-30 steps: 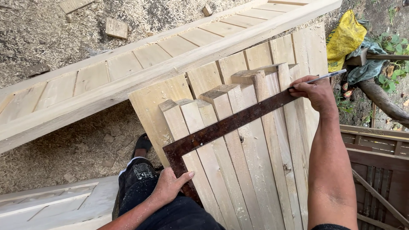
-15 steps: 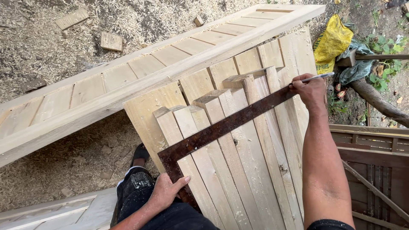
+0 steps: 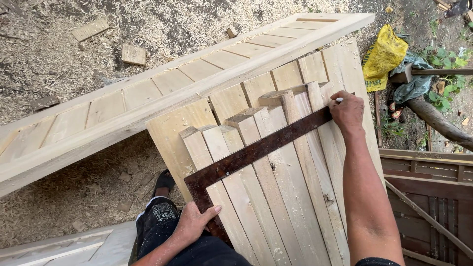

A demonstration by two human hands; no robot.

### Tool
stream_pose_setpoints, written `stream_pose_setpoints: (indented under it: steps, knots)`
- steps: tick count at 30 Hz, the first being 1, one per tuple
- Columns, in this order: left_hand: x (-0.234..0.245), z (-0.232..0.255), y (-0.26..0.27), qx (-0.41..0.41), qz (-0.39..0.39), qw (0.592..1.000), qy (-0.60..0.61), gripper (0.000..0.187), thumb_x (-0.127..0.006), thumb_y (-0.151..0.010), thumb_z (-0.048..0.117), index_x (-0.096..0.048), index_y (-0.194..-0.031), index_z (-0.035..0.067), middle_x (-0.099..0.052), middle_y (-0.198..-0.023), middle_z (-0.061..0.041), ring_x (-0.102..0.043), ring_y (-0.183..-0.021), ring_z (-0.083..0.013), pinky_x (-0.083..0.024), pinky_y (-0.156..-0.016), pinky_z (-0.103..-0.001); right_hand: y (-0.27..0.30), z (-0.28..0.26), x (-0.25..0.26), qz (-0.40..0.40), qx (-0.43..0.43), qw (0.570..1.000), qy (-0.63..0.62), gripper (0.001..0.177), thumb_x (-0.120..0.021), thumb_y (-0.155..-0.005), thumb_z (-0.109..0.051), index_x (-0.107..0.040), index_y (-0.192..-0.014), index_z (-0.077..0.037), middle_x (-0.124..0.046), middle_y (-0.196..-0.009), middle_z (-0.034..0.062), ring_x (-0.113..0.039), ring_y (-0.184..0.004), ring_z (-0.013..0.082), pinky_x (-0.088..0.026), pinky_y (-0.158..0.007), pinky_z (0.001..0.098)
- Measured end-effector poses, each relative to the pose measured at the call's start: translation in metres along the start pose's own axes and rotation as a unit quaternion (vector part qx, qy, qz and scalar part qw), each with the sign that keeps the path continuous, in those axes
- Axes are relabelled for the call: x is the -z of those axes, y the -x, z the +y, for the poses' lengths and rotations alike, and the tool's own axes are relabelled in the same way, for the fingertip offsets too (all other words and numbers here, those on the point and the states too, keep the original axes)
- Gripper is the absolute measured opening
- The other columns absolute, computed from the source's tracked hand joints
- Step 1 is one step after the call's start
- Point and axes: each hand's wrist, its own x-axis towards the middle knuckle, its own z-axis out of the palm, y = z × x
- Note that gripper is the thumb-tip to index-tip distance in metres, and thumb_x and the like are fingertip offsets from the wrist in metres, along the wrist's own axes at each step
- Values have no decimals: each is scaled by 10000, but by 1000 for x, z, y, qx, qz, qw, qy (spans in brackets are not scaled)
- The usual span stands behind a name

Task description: Measuring and marking wooden planks using a tape measure and a framing square.

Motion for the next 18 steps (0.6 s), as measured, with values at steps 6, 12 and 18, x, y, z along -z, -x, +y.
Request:
stream_pose_setpoints:
  steps: [6, 12, 18]
  knots:
    - [-1, -6, -2, 7, 15, 1000, -20, 639, -812, -855, 455, -504, -495, 26, -447, -431, -23, -452, -377, -141, -374, -367, -339, 46, -75, 0, 6, 34, 999, -13, 107, -710, -971, -141, -777, -945, -62, -744, -801, 132, -712, -665, 245, -591, -662, 381]
    - [2, 25, 11, -3, -8, 996, 84, 453, -796, -834, 353, -743, -737, -86, -675, -564, -74, -619, -435, -161, -527, -406, -299, 126, -173, 14, 4, 2, 992, -128, 157, -695, -1014, -163, -743, -921, -46, -742, -764, 114, -671, -621, 181, -570, -601, 333]
    - [5, 32, 27, -47, -70, 992, 95, 391, -755, -860, 296, -745, -951, -85, -781, -772, -115, -726, -579, -165, -596, -480, -294, 297, -229, 77, 88, -152, 922, -344, 240, -744, -829, -87, -757, -1054, -2, -753, -778, 108, -746, -666, 167, -596, -621, 313]
